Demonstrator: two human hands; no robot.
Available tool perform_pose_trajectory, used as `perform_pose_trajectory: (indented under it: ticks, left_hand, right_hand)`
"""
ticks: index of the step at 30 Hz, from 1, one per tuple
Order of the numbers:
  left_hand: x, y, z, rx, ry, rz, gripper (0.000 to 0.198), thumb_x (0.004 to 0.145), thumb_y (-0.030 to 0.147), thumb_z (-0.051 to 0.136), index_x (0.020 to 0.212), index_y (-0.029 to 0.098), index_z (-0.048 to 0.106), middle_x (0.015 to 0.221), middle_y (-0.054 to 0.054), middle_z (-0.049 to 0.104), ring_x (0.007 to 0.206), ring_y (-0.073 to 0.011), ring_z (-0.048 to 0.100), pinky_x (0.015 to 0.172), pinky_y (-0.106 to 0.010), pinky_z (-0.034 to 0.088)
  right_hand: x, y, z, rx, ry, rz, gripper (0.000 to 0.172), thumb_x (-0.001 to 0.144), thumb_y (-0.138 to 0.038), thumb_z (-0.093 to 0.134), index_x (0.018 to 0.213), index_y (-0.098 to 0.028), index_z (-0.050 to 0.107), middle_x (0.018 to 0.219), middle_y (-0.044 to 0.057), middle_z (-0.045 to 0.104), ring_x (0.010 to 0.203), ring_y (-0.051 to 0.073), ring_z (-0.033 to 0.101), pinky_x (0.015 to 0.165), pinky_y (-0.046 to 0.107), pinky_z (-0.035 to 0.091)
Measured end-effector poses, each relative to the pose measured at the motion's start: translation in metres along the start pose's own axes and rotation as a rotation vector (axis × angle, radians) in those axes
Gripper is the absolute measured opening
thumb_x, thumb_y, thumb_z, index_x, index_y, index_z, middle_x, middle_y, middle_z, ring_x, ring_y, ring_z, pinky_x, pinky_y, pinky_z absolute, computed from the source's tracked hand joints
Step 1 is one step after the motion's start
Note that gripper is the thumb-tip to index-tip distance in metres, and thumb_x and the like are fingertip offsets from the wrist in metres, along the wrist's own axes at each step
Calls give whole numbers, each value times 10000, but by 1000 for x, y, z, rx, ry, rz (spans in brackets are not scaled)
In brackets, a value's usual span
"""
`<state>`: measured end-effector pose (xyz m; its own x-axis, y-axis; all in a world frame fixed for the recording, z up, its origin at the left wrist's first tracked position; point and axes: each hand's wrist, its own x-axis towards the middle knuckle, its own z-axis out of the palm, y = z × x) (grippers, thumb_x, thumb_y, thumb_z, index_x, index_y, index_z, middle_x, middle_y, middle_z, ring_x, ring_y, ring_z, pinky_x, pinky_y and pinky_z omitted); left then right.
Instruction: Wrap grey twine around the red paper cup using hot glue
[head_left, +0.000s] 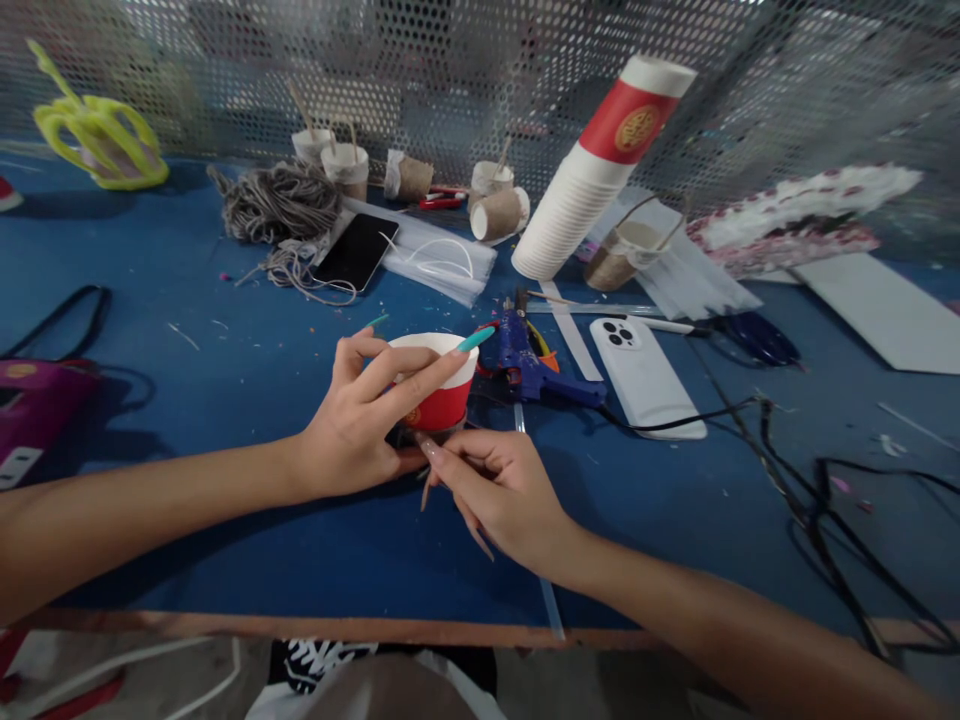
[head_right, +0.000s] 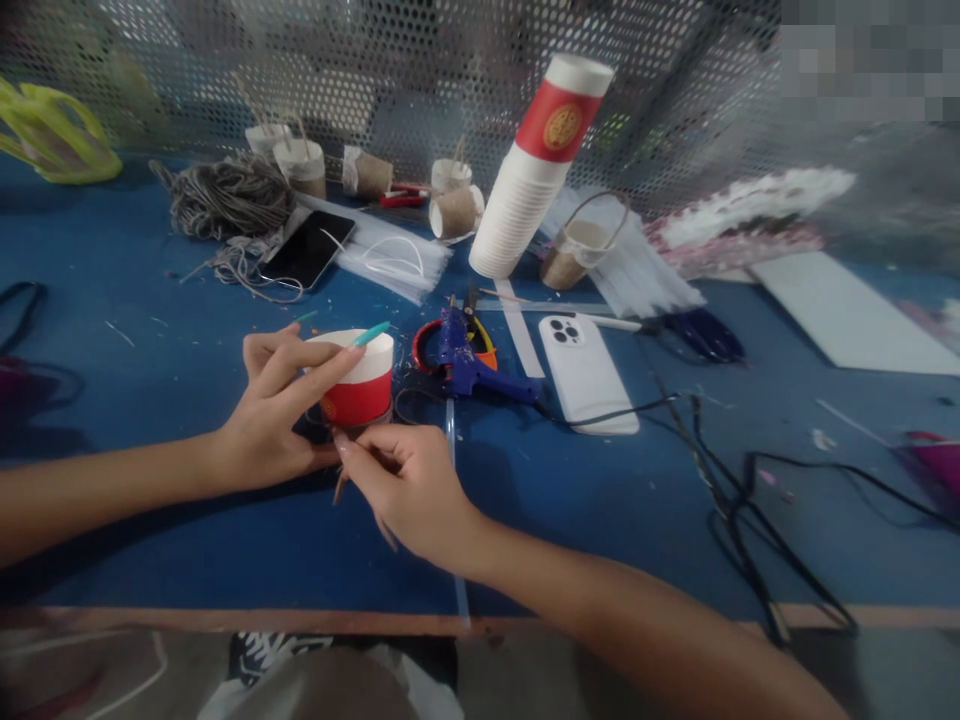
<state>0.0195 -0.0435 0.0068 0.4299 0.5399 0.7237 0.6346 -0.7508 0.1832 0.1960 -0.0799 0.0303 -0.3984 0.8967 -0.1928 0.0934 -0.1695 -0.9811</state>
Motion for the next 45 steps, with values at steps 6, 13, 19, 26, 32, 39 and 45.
perform_pose_trajectory:
  ticks: [6,13,19,26,32,39,45]
  left_hand:
    - [1,-4,-4,-107,-24,-55,793,759,301,737,1442,279,335,1169,-95,551,1074,-261,495,962,-466,473]
    - [-8,-23,2,-453,39,-218,990,749,232,741,1512,350,122,1315,-123,340,1252,-295,408,943,-477,573]
    - [-11,-24,3,-729,-45,-205,1099,685,167,779,1504,416,89,1376,-108,291,1364,-356,346,990,-540,548]
    - [-9,-22,-3,-865,7,-291,958,655,186,786,1458,379,302,1345,-79,313,1250,-298,456,965,-441,572]
    - [-8,-32,1,-1139,154,-450,745,740,244,725,1389,396,393,1385,-29,407,1183,-241,530,1011,-407,535]
    - [-6,-30,-4,-1295,-56,-498,731,772,215,727,1367,459,381,1442,20,418,1252,-208,522,1011,-303,520]
    - [2,-23,-9,-1289,-258,-451,761,777,196,733,1376,441,332,1477,-7,418,1389,-286,418,1118,-459,439]
  right_hand:
    - [-6,-4,-7,150,48,-82,359,872,-468,623,642,-193,597,339,-105,401,228,31,292,277,178,187]
    - [5,-2,-35,233,415,-466,404,933,-464,542,626,-202,514,466,-61,416,393,60,336,387,213,251]
    - [16,1,-58,-268,342,-838,343,799,-209,691,1115,-266,572,1066,49,571,970,191,573,829,359,483]
    - [11,2,-61,-243,304,-865,157,829,-141,528,765,-234,638,891,49,626,861,223,574,799,421,450]
    - [16,3,-60,-152,200,-716,280,943,-318,415,858,-237,669,792,29,614,739,189,562,679,361,440]
    - [13,5,-55,-498,262,-678,593,782,-534,692,1256,-252,473,1219,110,518,1036,250,558,866,435,497]
    - [11,5,-53,-530,153,-627,1014,649,-561,814,1462,-306,265,1516,129,333,1364,351,386,1113,563,372]
